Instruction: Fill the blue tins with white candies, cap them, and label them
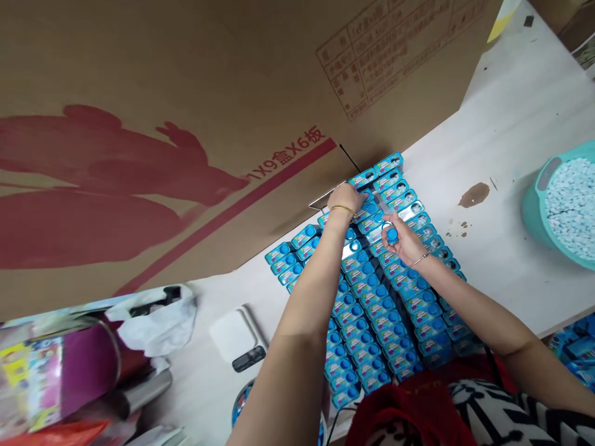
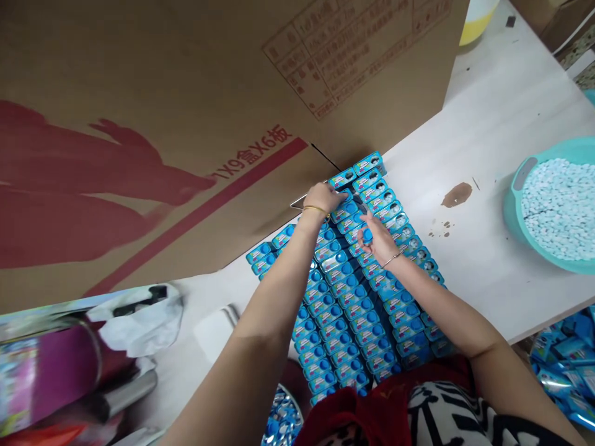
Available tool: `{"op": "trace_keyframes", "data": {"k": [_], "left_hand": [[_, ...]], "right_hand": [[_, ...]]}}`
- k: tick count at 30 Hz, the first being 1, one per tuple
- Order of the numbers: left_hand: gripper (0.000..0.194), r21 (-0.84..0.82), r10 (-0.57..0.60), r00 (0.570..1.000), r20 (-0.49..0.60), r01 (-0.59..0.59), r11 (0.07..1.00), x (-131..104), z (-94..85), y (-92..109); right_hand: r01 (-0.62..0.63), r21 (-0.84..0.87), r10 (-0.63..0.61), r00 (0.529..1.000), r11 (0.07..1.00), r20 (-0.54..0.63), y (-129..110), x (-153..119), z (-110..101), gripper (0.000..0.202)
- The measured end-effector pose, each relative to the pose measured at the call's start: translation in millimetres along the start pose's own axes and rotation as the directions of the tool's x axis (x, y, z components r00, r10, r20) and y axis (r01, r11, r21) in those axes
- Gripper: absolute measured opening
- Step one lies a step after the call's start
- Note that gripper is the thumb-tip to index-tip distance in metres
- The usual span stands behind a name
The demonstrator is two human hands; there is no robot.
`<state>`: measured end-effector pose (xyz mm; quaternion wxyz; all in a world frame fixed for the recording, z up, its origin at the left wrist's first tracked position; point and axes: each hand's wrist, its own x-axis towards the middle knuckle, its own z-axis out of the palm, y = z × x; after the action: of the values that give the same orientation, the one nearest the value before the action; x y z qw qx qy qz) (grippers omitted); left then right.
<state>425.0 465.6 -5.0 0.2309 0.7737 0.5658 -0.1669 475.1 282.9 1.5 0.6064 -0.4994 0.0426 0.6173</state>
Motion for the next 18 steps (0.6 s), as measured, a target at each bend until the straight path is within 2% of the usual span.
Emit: {"op": "trace_keyframes", "data": {"k": [3, 6, 9, 11, 12, 13, 15, 16, 17, 18], "left_hand": [[0.033, 0.102, -0.027, 0.996, 0.087, 0.018, 0.995, 11, -4.6, 2], [0.039, 0.145, -0.027, 0.994, 0.107, 0.012, 0.989, 15, -5.9, 4], [0.033, 0.142, -0.005, 1.0, 0.017, 0.003, 0.99, 1, -4.7, 6], [0.026, 0.04, 0.121, 0.992, -0.041, -0.12, 0.992, -19, -0.5, 5], [0.024, -0.05, 0.231, 0.972, -0.04, -0.233, 0.971, -31, 3.0, 2], [0.022, -0.158, 0.361, 0.932, -0.024, -0.36, 0.92, -43, 7.3, -1], [0.018, -0.358, 0.581, 0.814, -0.005, -0.544, 0.759, -63, 16.5, -9], [0.014, -0.418, 0.633, 0.774, -0.022, -0.582, 0.697, -69, 20.6, -12], [0.009, -0.449, 0.646, 0.761, -0.051, -0.595, 0.666, -73, 23.6, -15], [0.005, -0.463, 0.622, 0.778, -0.088, -0.585, 0.666, -72, 25.1, -16]], "right_hand": [[0.0, -0.023, 0.001, 0.999, 1.0, 0.036, -3, 0, 3, 0.057], [0.005, -0.057, -0.002, 0.998, 0.998, 0.06, -5, -1, 9, 0.06], [0.022, -0.081, -0.018, 0.998, 0.996, 0.052, -7, -3, 12, 0.062], [0.032, -0.078, -0.03, 0.999, 0.996, 0.03, -8, -3, 11, 0.063], [0.039, -0.072, -0.037, 0.999, 0.997, 0.026, -9, -2, 11, 0.062], [0.046, -0.063, -0.044, 0.999, 0.997, 0.024, -10, -1, 10, 0.061], [0.054, -0.038, -0.053, 0.998, 0.998, 0.019, -11, 2, 11, 0.056], [0.055, -0.025, -0.055, 0.998, 0.998, 0.022, -11, 4, 13, 0.053], [0.052, -0.014, -0.051, 0.998, 0.999, 0.027, -12, 6, 15, 0.051], [0.044, -0.005, -0.044, 0.999, 0.999, 0.031, -12, 9, 17, 0.049]]}}
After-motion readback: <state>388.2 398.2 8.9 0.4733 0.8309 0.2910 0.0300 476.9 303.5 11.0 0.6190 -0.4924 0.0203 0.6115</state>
